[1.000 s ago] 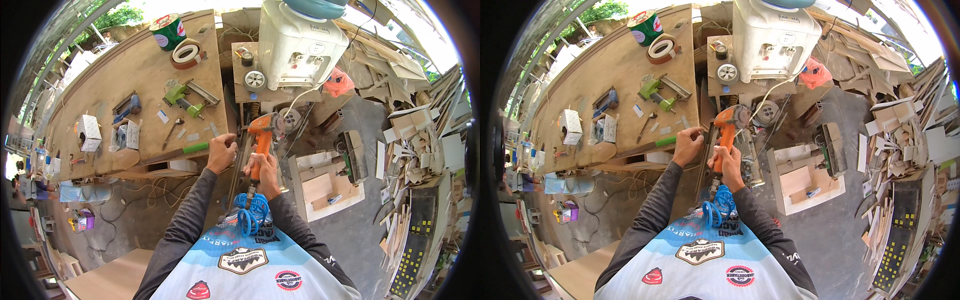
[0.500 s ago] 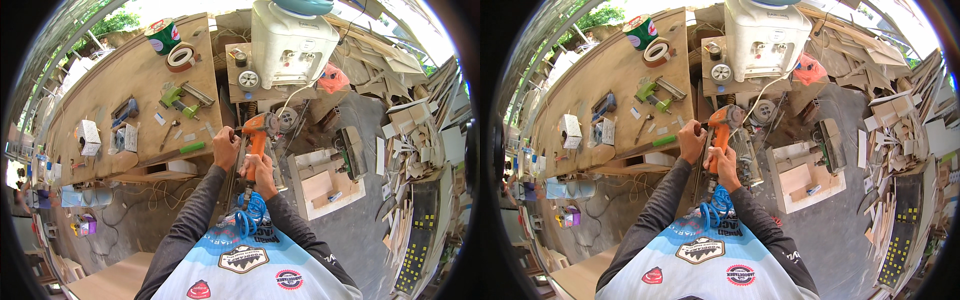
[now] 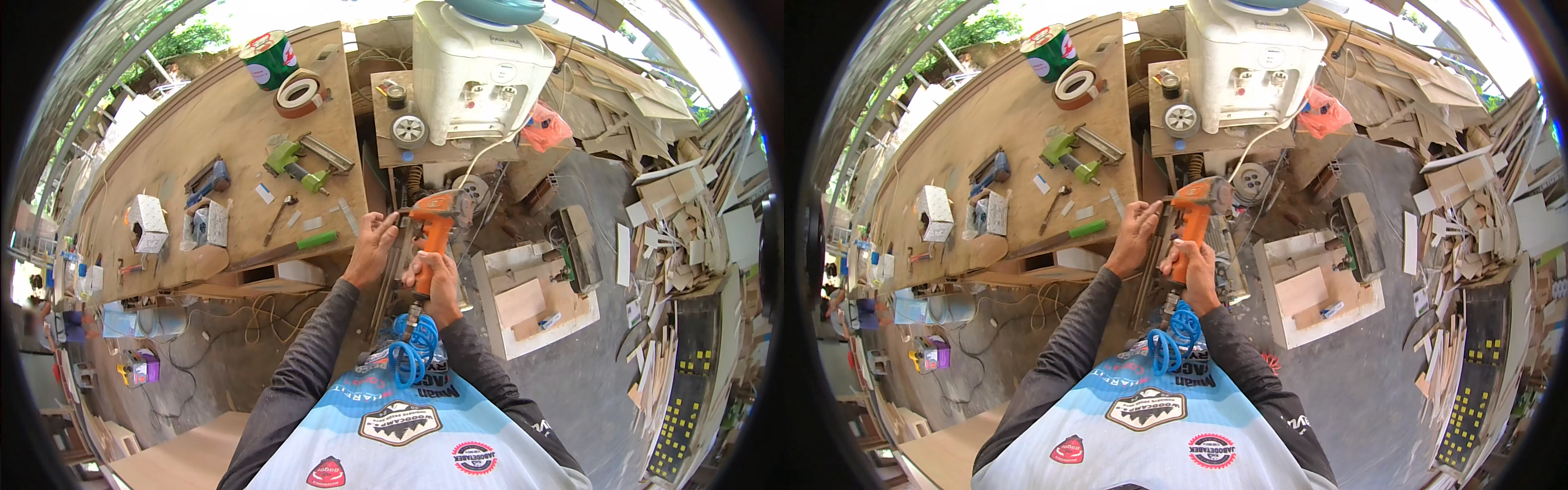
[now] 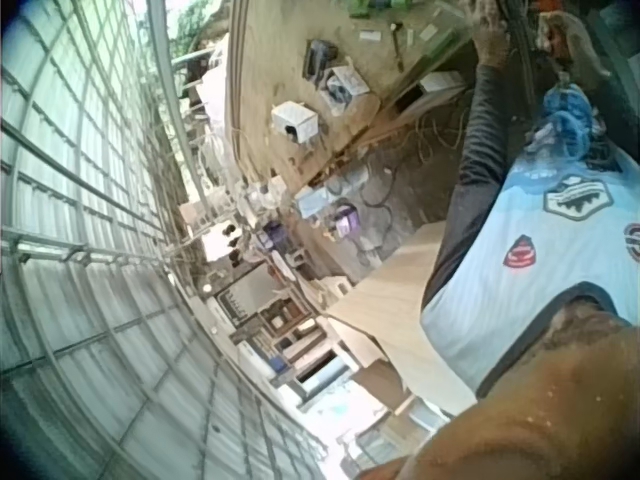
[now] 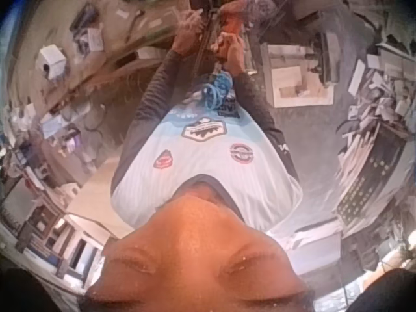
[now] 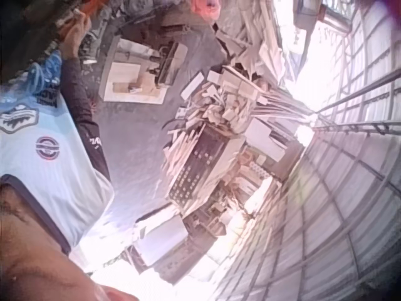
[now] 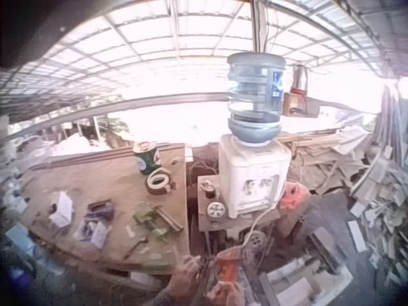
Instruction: The person places panels onto a workbench, uses a pencil to mark a board, and then picks up several white panels and a long wooden strip. They then use a nail gun to fasten the wooden strip into the interior corner of a cabinet.
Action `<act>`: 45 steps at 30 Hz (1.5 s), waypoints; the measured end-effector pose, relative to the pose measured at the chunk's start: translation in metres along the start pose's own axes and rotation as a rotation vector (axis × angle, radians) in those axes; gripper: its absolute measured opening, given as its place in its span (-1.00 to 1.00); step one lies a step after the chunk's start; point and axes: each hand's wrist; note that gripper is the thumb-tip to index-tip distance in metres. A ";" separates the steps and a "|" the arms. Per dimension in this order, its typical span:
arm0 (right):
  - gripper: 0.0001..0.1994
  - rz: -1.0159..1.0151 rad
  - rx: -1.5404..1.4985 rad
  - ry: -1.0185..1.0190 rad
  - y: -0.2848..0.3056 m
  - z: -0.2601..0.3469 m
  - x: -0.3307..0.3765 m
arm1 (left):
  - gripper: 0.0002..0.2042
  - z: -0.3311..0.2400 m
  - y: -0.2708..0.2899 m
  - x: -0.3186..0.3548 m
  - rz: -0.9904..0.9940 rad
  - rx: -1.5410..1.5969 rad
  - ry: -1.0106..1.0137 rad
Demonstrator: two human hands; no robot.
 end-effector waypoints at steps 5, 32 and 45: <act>-0.57 -0.044 -0.013 0.035 0.004 0.006 0.008 | -0.72 0.059 0.076 -0.022 -0.177 -0.552 0.053; -0.86 -0.065 -0.155 0.028 0.011 0.004 0.016 | -0.79 0.009 0.068 -0.028 0.137 0.120 0.031; -0.62 -0.060 -0.140 0.056 0.013 -0.002 0.013 | -0.79 -0.033 0.014 0.000 0.158 -0.182 0.178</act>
Point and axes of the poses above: each hand's wrist, its own x-axis away from the middle knuckle, its own y-axis out of the back of the hand, z = x × y, and after that the axes turned 2 degrees about x, right-handed
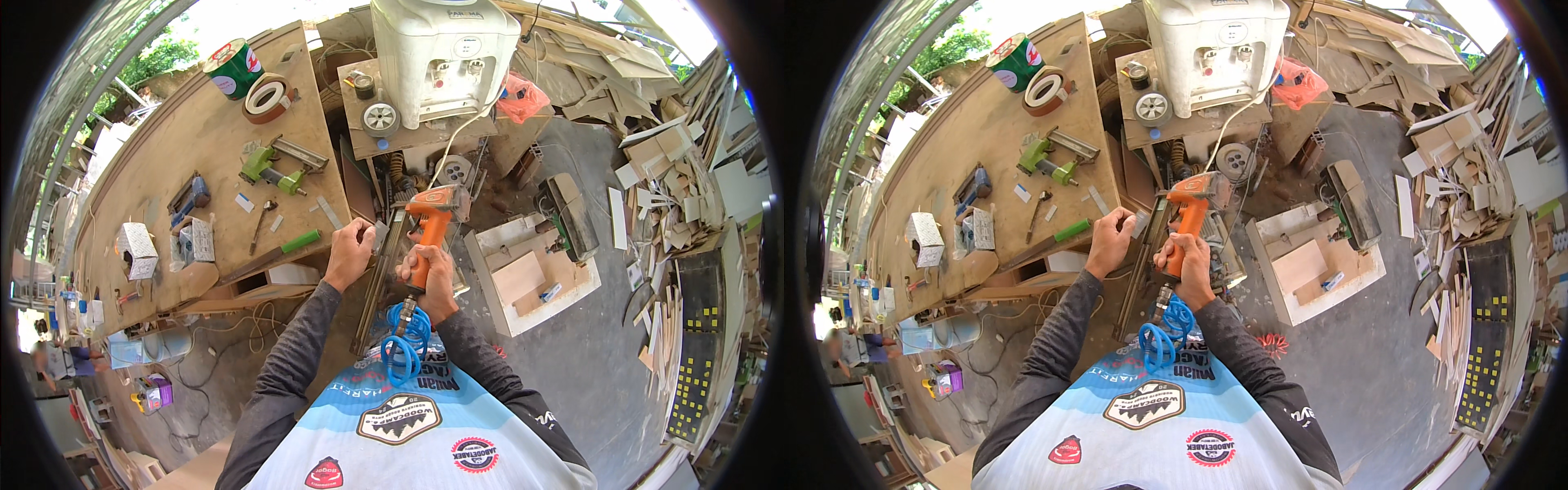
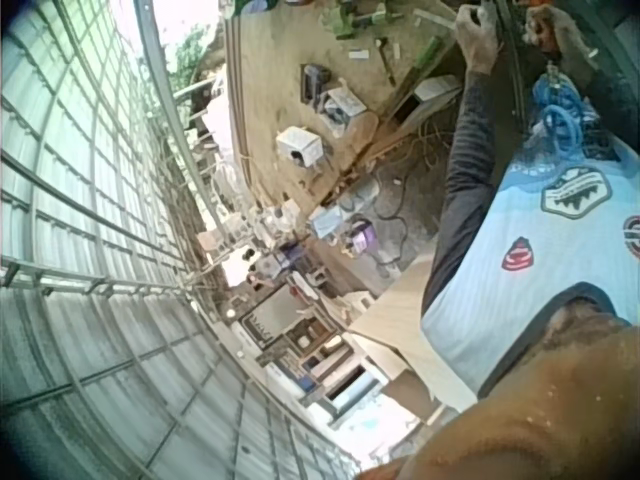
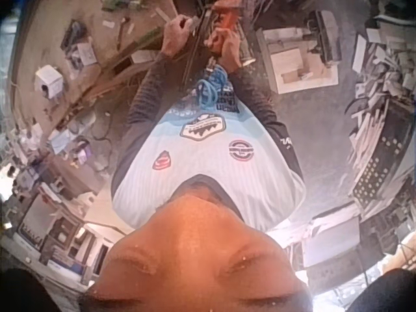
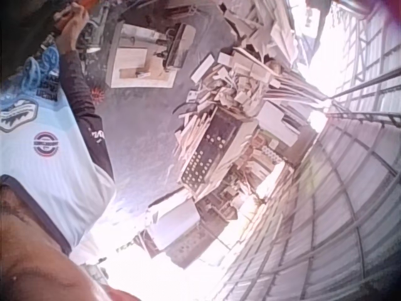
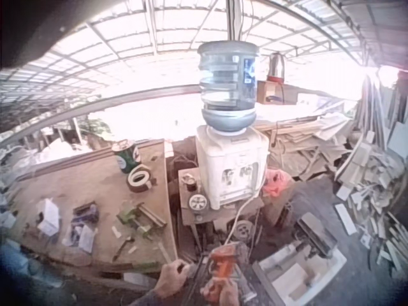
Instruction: The person places panels onto a workbench, uses a pencil to mark a board, and then picks up several white panels and a long wooden strip. They then use a nail gun to fasten the wooden strip into the interior corner of a cabinet.
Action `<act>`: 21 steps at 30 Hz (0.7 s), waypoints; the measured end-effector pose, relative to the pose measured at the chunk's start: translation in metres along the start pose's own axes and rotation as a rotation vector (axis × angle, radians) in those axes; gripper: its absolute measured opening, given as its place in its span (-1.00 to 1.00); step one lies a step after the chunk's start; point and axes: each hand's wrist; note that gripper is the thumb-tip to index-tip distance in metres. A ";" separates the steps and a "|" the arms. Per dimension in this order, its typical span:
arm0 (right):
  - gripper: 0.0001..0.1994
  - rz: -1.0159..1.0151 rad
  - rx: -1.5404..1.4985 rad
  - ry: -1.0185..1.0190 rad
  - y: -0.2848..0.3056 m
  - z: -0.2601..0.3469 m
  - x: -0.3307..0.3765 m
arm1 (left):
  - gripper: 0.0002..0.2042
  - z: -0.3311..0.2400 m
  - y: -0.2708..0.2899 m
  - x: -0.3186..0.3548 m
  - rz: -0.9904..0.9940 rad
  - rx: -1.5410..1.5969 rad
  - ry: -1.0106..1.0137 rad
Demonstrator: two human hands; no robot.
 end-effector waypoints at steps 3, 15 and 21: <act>-0.61 -0.004 0.010 0.001 0.000 -0.001 -0.001 | -0.81 -0.004 -0.011 -0.003 -0.038 -0.037 0.000; -0.70 -0.042 -0.036 -0.016 -0.005 0.002 -0.001 | -0.86 -0.002 -0.034 -0.002 -0.163 -0.213 -0.210; -0.69 -0.042 -0.014 -0.009 -0.006 0.004 -0.001 | -0.83 -0.002 -0.038 -0.001 -0.097 -0.294 -0.253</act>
Point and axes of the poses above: each hand's wrist, its own x-axis away from the middle knuckle, its own y-axis out of the back of the hand, z = x × y, and after that the axes turned 2 degrees about x, right-handed
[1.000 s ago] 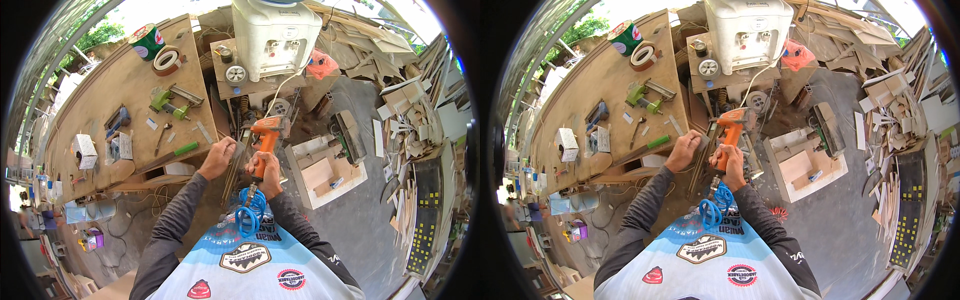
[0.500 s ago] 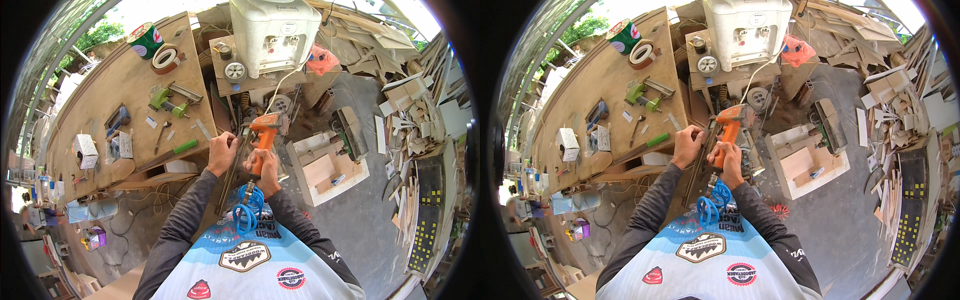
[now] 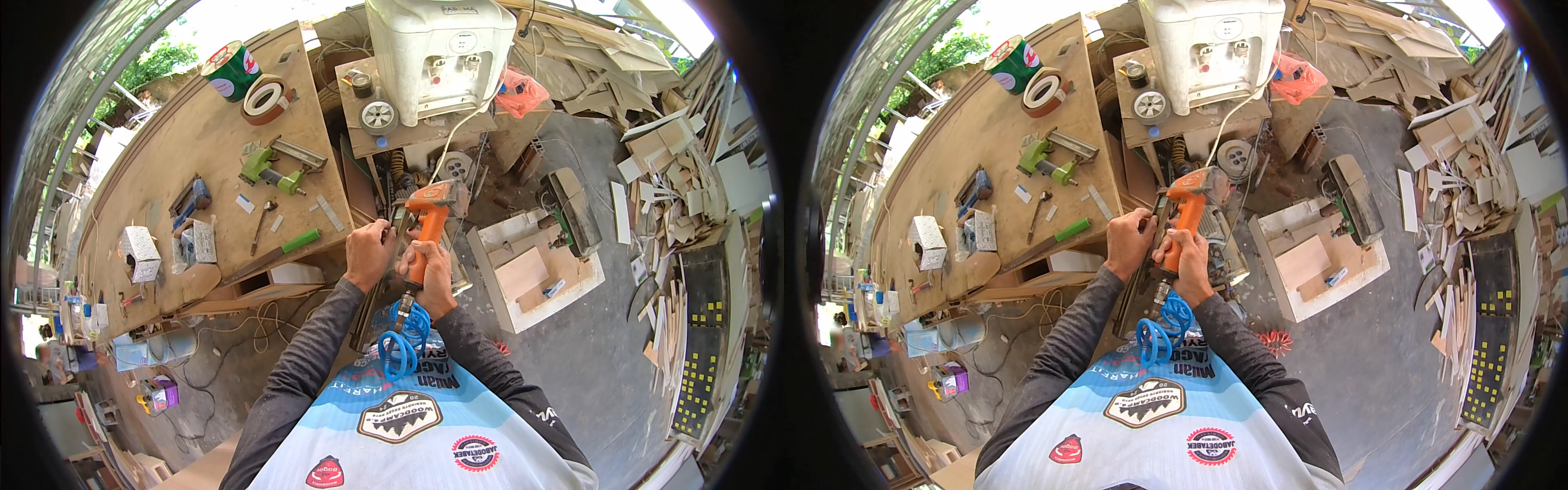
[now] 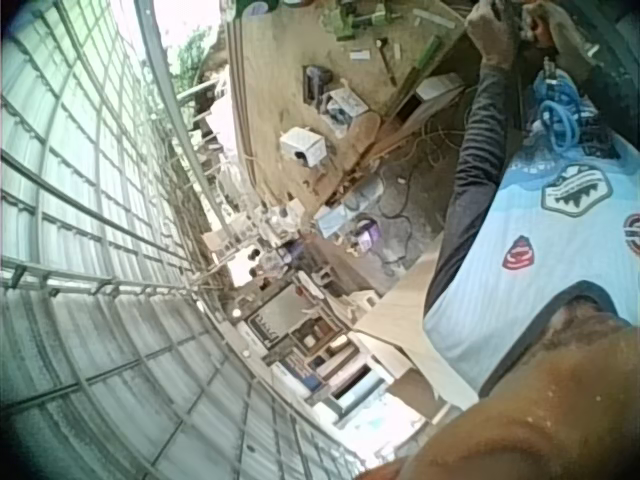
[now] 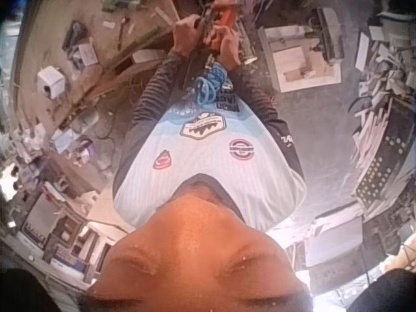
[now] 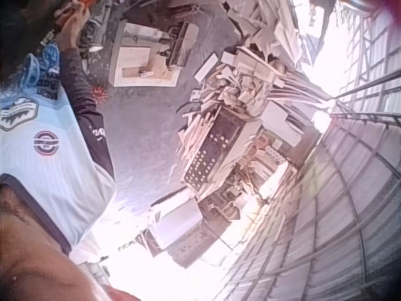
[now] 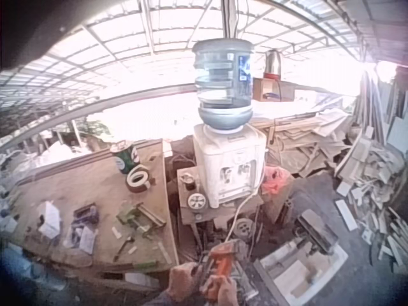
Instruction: The person places panels onto a workbench, uses a pencil to mark a board, and then picks up several white panels and a long wooden strip. They then use a nail gun to fasten the wooden strip into the interior corner of a cabinet.
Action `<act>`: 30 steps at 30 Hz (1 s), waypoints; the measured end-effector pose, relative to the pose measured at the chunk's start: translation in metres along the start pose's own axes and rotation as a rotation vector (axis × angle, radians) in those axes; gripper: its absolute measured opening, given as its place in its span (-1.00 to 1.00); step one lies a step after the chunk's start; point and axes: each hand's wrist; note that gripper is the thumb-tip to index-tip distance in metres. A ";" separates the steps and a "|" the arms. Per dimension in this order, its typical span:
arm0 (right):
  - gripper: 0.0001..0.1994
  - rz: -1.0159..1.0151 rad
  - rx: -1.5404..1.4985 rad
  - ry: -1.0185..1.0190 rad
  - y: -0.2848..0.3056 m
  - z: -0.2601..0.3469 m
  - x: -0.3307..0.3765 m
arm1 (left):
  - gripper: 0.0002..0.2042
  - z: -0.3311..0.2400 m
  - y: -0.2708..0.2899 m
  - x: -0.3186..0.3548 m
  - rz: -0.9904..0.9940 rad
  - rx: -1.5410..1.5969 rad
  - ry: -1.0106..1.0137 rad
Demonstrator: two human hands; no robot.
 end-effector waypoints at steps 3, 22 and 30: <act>-0.68 -0.001 0.008 -0.004 0.000 0.000 0.000 | -0.78 -0.001 0.003 0.001 0.039 0.081 -0.023; -0.66 -0.063 -0.192 -0.003 0.010 0.003 -0.007 | -0.51 0.008 0.114 0.086 0.184 0.550 0.508; -0.64 -0.041 -0.244 -0.096 -0.006 -0.011 -0.001 | -0.58 -0.027 0.112 0.142 -0.327 0.999 0.878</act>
Point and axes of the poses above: each hand's wrist, its own x-axis away from the middle knuckle, its own y-axis out of the back of the hand, z = x × y, and after that the axes turned 2 degrees about x, right-handed
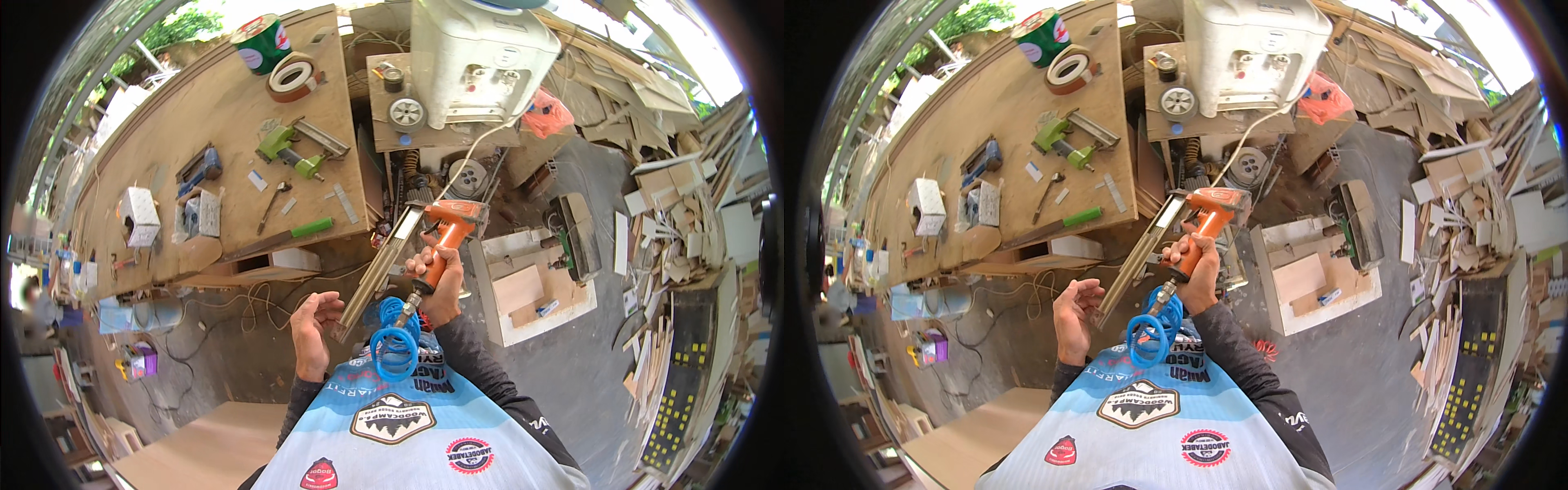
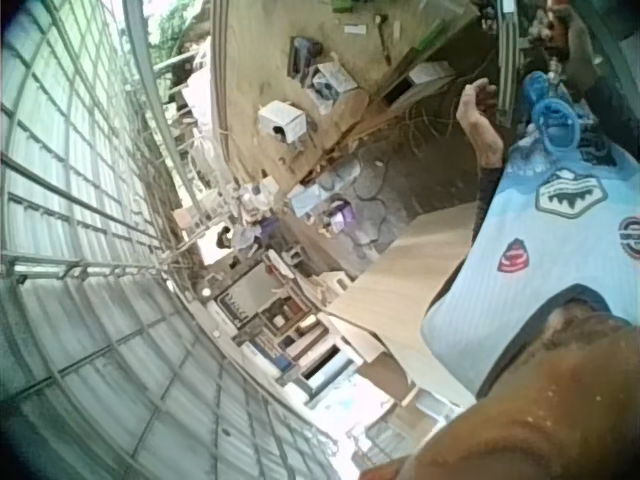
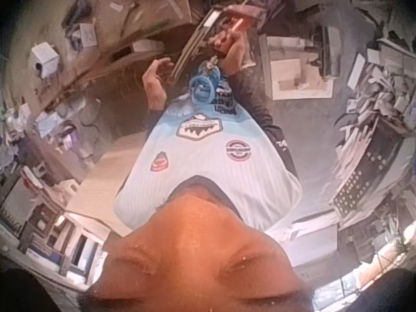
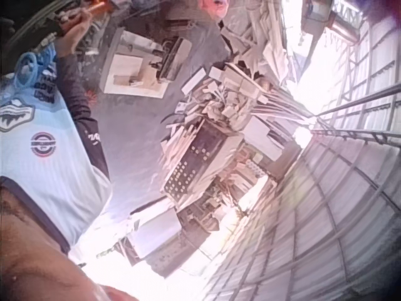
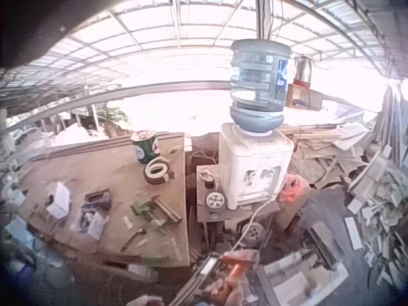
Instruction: The person places panels onto a workbench, uses a pencil to mark a board, and then picks up several white panels and a long wooden strip. They then use a nail gun to fasten the wooden strip into the interior corner of a cabinet.
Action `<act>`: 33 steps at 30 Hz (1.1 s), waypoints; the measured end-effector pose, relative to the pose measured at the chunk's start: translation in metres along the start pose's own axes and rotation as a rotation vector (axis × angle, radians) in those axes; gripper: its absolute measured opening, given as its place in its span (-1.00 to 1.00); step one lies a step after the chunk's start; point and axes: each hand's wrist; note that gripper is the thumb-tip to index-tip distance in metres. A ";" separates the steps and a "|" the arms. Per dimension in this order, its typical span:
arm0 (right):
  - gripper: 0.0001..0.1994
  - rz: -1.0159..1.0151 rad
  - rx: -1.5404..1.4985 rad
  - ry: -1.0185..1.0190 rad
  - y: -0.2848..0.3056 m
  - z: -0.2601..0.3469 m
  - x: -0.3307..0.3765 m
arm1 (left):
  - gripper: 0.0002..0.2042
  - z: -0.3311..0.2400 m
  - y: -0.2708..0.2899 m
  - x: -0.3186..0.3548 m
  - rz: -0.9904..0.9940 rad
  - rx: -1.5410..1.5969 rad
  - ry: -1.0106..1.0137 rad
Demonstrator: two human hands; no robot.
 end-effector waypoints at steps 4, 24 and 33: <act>-0.64 0.063 0.029 -0.073 -0.006 -0.013 0.005 | -0.64 0.007 0.004 0.006 -0.071 0.099 -0.027; -0.50 0.224 0.086 -0.265 -0.033 -0.047 0.052 | -0.43 0.016 -0.016 -0.020 -0.542 0.483 -0.412; -0.36 0.620 0.210 -0.362 -0.042 0.002 0.045 | -0.43 0.051 -0.034 0.029 -0.384 0.788 -0.594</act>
Point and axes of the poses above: each hand's wrist, its own x-axis away from the middle knuckle, its own y-axis out of the back of the hand, z = x × y, and after that the axes turned 2 degrees about x, right-handed
